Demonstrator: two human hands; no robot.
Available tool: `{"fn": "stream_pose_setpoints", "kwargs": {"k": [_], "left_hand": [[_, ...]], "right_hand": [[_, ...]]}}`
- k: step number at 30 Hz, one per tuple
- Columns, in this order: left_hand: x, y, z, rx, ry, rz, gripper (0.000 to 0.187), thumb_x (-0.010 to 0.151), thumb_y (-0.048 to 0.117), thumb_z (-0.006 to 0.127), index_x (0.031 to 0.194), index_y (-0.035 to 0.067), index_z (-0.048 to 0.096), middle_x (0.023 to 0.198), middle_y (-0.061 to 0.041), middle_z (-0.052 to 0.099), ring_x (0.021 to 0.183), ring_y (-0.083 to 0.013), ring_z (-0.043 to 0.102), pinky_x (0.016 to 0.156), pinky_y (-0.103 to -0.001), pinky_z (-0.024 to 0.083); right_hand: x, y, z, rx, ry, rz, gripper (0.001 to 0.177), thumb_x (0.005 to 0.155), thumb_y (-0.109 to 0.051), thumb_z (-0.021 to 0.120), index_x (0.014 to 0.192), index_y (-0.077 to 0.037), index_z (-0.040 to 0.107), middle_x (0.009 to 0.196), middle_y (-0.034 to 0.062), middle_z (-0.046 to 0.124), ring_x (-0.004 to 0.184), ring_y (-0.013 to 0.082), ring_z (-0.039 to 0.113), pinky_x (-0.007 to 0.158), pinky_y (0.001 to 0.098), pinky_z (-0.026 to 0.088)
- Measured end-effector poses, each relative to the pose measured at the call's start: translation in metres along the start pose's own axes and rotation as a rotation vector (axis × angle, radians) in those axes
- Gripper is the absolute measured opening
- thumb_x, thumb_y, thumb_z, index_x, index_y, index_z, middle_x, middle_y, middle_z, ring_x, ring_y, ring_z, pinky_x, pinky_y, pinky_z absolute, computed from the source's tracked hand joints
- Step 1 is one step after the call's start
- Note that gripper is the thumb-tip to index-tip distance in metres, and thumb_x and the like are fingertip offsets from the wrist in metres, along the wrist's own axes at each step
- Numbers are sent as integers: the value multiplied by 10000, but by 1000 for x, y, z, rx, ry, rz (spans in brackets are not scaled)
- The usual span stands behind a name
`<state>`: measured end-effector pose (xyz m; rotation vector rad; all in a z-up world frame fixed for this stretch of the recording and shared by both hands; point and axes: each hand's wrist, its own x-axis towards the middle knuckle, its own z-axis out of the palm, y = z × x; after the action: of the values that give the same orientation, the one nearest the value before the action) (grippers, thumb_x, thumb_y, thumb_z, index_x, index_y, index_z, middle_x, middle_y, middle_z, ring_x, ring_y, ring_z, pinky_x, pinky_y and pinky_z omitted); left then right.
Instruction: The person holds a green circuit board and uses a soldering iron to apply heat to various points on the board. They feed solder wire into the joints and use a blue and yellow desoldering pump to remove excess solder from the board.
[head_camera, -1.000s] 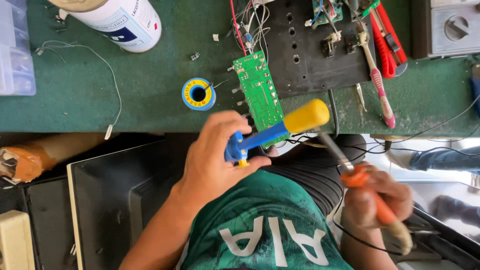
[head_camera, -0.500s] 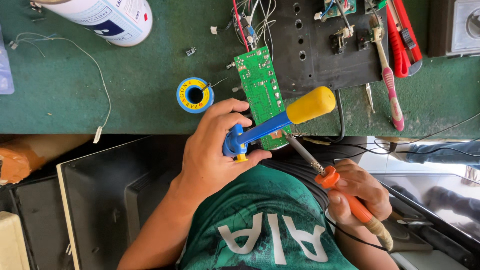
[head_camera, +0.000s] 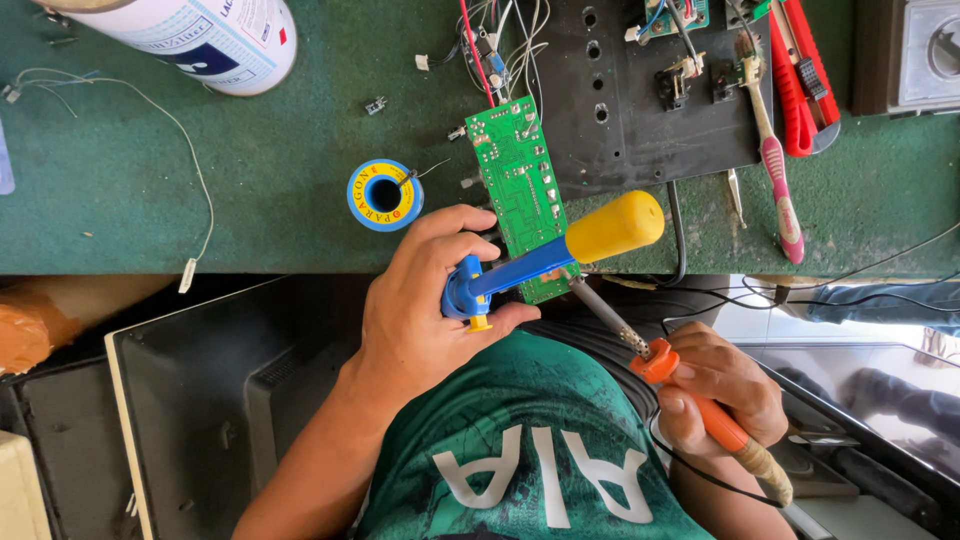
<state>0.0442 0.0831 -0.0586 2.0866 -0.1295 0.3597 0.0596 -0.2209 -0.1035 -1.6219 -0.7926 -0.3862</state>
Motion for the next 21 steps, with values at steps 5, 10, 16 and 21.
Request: {"fn": "stream_pose_setpoints", "kwargs": {"k": [5,10,16,21], "left_hand": [[0,0,0,-2,5,8,651,826,298,1018,1235,86,558,1362,-137,647,1249,-291,699,993,-374,601],[0,1,0,-1,0,-6,646,819,309,1018,1227,93,565,1363,-129,648,1255,-284,699,988,-369,598],[0,0,0,3,-4,-4,648,821,313,1017,1228,97,561,1365,-123,646,1259,-281,694,983,-368,601],[0,0,0,-1,4,19,646,835,304,1011,1236,84,555,1362,-139,643,1250,-294,697,1002,-378,599]], "right_hand": [[-4,-1,0,-12,24,22,163,1002,-189,634,1036,-34,597,807,220,684,642,297,717,614,401,543],[-5,-1,-5,-24,-16,27,130,1015,-163,611,1042,-38,588,811,221,686,656,302,745,625,400,579],[-2,-4,-3,-28,-7,27,156,1016,-189,628,1044,-38,598,806,202,694,664,295,757,617,381,561],[-6,-4,-9,-31,-35,37,136,1013,-158,620,1063,-34,598,862,238,708,708,296,769,648,390,586]]}}
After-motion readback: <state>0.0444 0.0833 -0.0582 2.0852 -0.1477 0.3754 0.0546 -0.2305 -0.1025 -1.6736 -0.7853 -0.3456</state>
